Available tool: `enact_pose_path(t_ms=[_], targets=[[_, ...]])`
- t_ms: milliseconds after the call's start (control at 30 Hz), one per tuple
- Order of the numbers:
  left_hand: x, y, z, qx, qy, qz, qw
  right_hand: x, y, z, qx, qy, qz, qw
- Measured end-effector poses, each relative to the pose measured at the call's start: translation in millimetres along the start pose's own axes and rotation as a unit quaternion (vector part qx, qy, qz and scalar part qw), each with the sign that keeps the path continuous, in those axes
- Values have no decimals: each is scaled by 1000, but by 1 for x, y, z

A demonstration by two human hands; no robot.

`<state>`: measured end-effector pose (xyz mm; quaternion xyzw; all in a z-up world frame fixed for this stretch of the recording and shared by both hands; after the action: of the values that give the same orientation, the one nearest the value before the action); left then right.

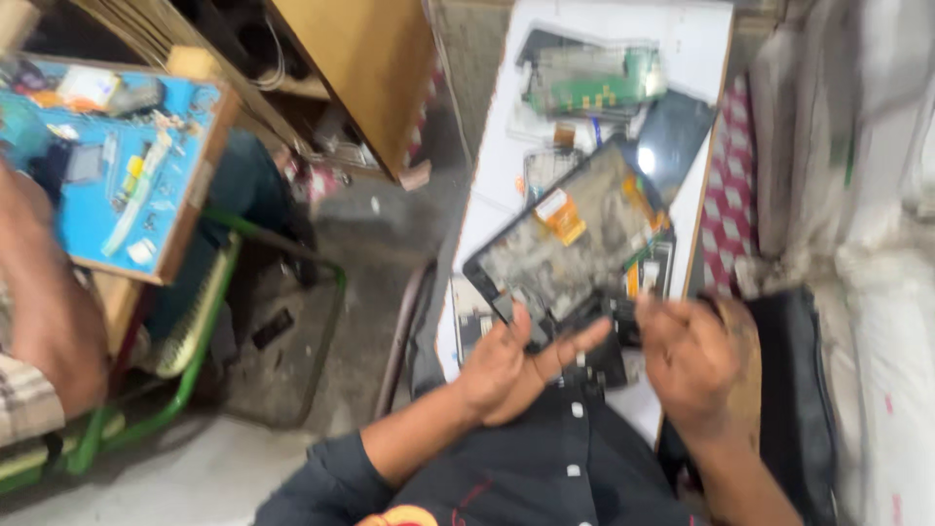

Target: The person holds a disassembled smartphone chassis and uses a small metal tool to scrape and pry at the inner screen area. The person repeatedly rotates the device and works on different edges of the display assembly while another person works at a nearby table.

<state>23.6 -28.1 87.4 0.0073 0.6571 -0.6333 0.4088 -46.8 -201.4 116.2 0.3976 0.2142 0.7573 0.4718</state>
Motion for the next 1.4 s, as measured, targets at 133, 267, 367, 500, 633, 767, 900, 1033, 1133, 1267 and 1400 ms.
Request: enact_pose_path(t_ms=[133,267,367,500,633,767,900,1033,1133,1267,1400], targets=[[2,-2,10,-8,-22,-72,997,8,-9,-3,26,-6,76,997],[14,22,12,-3,-15,-149,989,1,-13,-2,54,-8,51,997],[24,44,11,-3,-3,-169,986,-12,-9,-5,31,-56,54,996],[35,69,7,-50,0,-202,978,-6,-25,-9,62,-42,58,996],[37,72,3,-55,-5,-233,971,6,-25,-6,51,20,51,997],[32,68,4,-59,2,-239,969,-13,-16,1,15,-89,43,995],[38,76,4,-42,10,-248,968,-8,-32,-16,41,-52,40,997],[55,90,4,-18,24,-320,947,-23,-42,-25,54,58,25,997],[62,98,10,6,31,-347,937,-68,-49,-13,9,275,-75,959],[68,109,10,24,-12,-285,958,-118,-101,-64,-88,473,-111,870],[64,109,14,87,-49,-326,940,-163,-140,-75,-43,341,-33,938]])
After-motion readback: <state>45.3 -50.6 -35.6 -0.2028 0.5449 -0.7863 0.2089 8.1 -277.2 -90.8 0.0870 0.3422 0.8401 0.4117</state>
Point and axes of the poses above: each hand's wrist, its own z-axis towards the middle knuckle, its own y-axis out of the back of the hand, x = y × z, the point moved 5 cm from there along z, towards the middle knuckle, and after that the axes turned 9 degrees about x, right-handed, at the moved point
